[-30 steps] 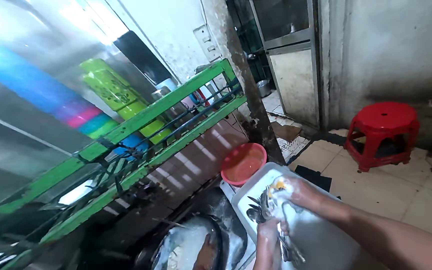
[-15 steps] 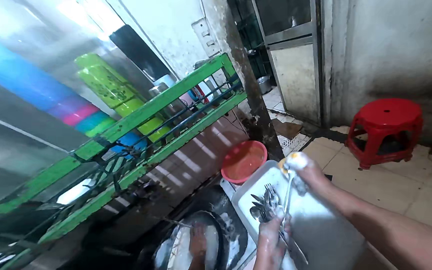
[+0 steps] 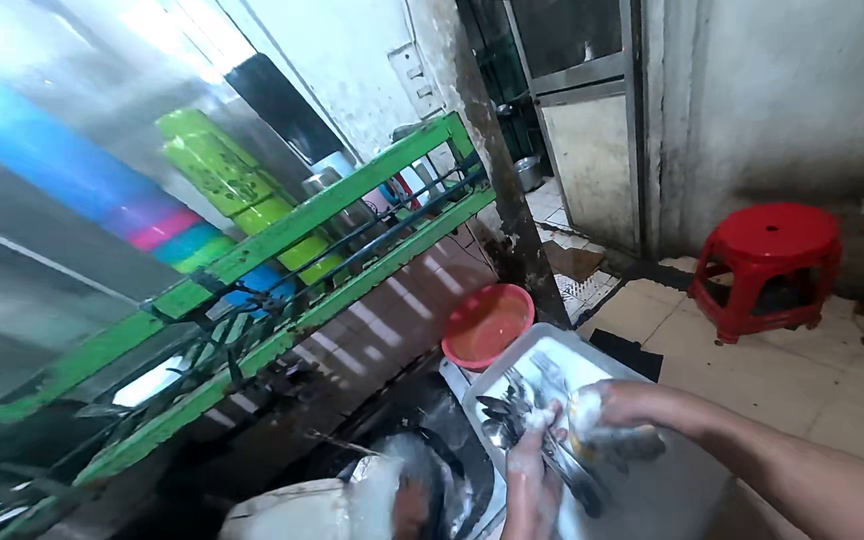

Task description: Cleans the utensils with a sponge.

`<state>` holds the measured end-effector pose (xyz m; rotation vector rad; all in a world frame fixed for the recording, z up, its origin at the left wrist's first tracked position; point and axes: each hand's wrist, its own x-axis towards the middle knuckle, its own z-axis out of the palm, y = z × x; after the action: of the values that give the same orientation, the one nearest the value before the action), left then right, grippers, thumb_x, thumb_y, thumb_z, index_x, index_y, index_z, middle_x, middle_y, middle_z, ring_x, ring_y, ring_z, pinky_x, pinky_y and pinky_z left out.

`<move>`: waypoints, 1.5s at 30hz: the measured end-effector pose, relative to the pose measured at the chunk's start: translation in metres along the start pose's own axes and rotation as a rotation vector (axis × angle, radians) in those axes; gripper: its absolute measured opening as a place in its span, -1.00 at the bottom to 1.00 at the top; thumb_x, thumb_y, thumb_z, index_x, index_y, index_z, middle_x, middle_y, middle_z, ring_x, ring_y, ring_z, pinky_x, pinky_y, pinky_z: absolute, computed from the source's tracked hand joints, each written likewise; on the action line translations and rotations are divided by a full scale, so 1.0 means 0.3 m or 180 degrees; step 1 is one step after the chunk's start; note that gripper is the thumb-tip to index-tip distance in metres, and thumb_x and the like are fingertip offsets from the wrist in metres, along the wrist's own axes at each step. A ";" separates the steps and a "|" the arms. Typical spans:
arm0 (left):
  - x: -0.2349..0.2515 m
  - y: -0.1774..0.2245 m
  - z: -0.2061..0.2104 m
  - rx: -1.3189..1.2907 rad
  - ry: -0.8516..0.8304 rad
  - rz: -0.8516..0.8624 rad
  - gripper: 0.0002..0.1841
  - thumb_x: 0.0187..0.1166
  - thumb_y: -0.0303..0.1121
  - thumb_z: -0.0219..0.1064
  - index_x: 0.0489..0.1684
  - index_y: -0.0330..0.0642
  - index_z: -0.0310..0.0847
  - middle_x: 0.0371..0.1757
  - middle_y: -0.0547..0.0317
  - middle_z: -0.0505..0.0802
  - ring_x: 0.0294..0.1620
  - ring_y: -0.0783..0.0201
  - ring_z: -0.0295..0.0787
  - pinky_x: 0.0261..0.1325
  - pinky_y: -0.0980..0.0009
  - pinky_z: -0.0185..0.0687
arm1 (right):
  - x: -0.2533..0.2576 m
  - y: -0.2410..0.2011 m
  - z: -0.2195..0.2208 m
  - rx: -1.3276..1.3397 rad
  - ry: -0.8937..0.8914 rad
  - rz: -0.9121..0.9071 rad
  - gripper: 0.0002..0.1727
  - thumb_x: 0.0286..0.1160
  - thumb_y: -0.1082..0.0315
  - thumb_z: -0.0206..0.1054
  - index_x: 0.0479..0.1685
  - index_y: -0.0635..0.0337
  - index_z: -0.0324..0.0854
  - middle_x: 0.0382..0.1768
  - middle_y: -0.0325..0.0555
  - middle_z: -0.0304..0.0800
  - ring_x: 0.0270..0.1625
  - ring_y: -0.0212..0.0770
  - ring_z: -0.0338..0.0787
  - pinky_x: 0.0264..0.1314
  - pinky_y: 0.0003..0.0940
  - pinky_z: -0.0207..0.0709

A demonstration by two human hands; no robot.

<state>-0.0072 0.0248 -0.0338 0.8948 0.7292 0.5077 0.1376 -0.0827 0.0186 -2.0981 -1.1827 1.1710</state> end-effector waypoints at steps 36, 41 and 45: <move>0.015 -0.014 -0.002 0.0902 0.0307 -0.0212 -0.89 0.63 -0.62 0.24 -0.32 -0.45 0.49 -0.72 0.09 0.57 -0.76 0.33 0.50 -0.61 0.46 0.55 | 0.147 0.059 0.120 0.0668 0.1494 -0.0450 -0.44 0.54 0.13 0.45 0.48 0.14 0.51 0.13 0.12 0.81 0.21 0.04 0.81 0.35 0.13 0.60; 0.016 -0.015 0.003 0.1026 0.0347 -0.0257 -0.90 0.61 -0.62 0.27 -0.32 -0.45 0.51 -0.70 0.09 0.60 -0.74 0.34 0.52 -0.60 0.48 0.54 | 0.144 0.075 0.062 0.0135 0.1514 -0.0298 -0.46 0.60 0.14 0.40 0.53 0.09 0.53 0.23 0.17 0.78 0.29 0.15 0.78 0.40 0.22 0.54; 0.007 -0.011 0.008 0.0986 0.0345 -0.0271 -0.91 0.61 -0.63 0.27 -0.30 -0.47 0.51 -0.69 0.07 0.62 -0.73 0.34 0.55 -0.61 0.50 0.56 | 0.178 0.079 0.009 0.0916 0.2739 -0.0295 -0.47 0.65 0.14 0.37 0.50 0.20 0.49 0.21 0.21 0.78 0.25 0.18 0.80 0.35 0.26 0.59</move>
<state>-0.0035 0.0232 -0.0363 1.1249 0.9577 0.3748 0.1605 -0.0499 -0.0240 -1.9511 -0.6391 0.2764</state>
